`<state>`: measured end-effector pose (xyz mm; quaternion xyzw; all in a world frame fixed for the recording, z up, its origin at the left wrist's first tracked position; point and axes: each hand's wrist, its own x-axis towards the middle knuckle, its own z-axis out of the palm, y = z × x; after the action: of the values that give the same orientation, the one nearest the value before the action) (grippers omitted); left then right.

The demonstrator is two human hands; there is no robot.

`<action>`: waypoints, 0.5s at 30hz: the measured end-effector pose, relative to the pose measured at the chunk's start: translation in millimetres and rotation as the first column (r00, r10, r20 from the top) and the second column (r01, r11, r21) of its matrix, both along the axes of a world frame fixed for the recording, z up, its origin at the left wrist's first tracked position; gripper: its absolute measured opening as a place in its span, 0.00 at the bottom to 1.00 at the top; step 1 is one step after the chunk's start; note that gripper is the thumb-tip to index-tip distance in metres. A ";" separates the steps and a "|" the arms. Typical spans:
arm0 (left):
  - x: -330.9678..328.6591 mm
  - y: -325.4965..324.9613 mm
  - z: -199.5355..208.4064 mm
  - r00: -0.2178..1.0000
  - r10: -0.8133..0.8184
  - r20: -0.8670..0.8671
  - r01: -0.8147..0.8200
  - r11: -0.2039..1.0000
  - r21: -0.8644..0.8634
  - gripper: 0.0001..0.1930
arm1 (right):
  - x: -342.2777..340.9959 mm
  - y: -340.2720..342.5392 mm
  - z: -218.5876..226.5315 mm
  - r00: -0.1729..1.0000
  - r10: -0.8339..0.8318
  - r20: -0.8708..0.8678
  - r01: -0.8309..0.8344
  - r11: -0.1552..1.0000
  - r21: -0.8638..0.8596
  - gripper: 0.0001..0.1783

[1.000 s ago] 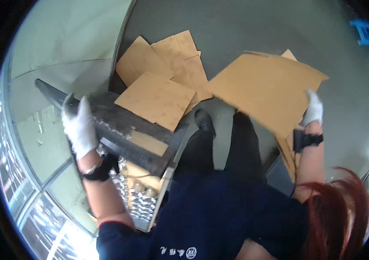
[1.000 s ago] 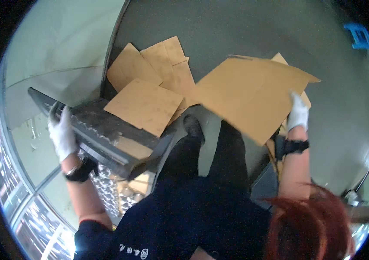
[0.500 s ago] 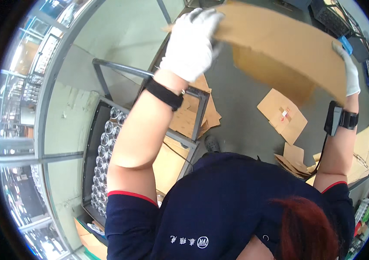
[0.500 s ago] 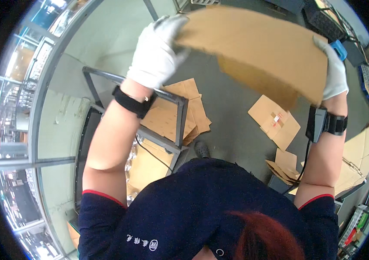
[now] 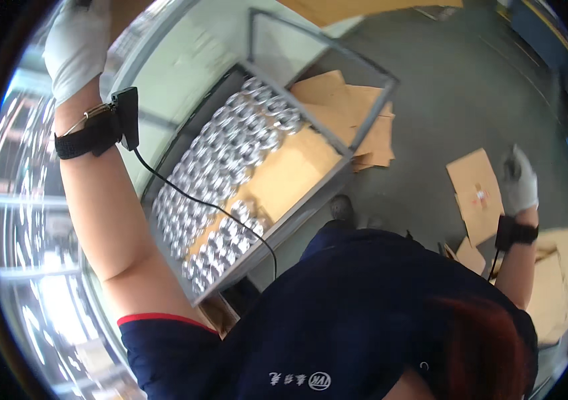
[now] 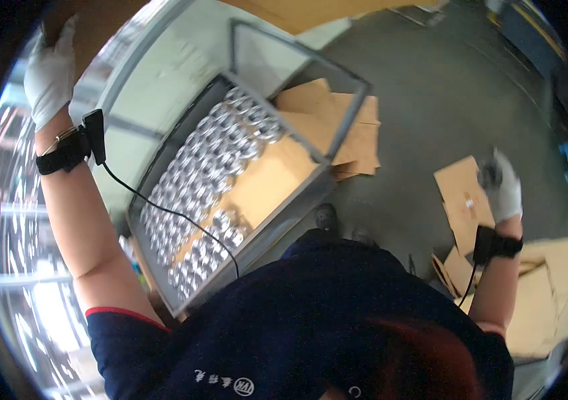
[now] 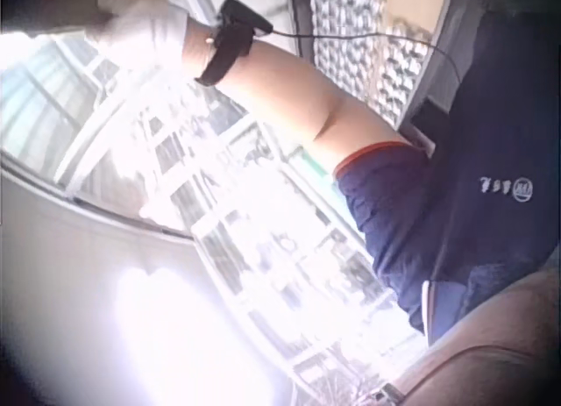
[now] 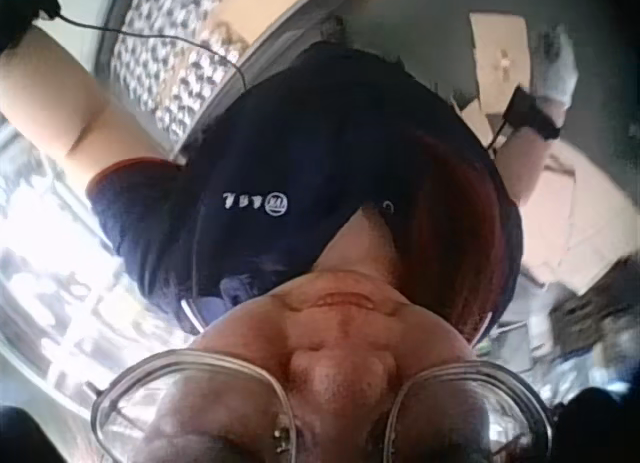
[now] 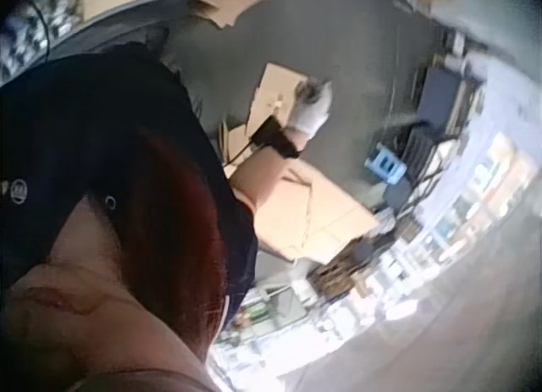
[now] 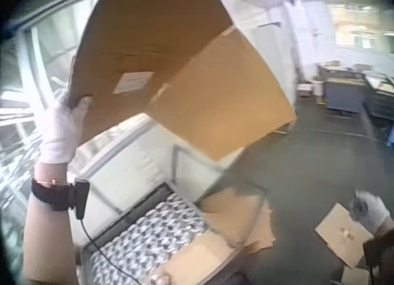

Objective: The person assembles small cylindrical metal parts by inserting them into a jig and securing them with a tool. They then place the finished units into a cardboard box lined with protective paper. The person also gathers and stacks flat cardboard pieces from the floor.

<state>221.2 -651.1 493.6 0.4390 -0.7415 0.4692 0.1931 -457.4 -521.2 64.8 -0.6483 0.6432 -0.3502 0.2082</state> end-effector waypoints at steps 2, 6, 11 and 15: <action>59.8 50.2 20.6 0.870 0.484 0.096 -0.459 0.864 -0.207 0.19 | 3.1 14.8 -70.9 0.658 -0.280 0.699 0.008 0.931 0.365 0.17; 191.9 175.3 58.6 0.609 0.666 0.431 -0.573 0.745 -0.340 0.19 | 70.8 36.8 -150.1 0.586 -0.548 0.597 -0.175 0.633 0.754 0.12; 195.7 269.4 -35.1 0.495 0.842 -0.213 -0.861 0.508 0.005 0.17 | 140.6 33.9 -195.7 0.809 -0.407 0.424 -0.246 0.421 0.873 0.20; 264.0 340.5 -128.6 0.757 0.653 -0.011 -0.653 0.756 -0.046 0.16 | 204.8 10.7 -198.7 0.874 -0.334 0.353 -0.179 0.455 0.873 0.19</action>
<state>485.2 -310.6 365.0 0.6637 -0.5315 0.5256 0.0256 -252.6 -510.6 -133.9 -0.3043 0.6866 -0.1210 0.6491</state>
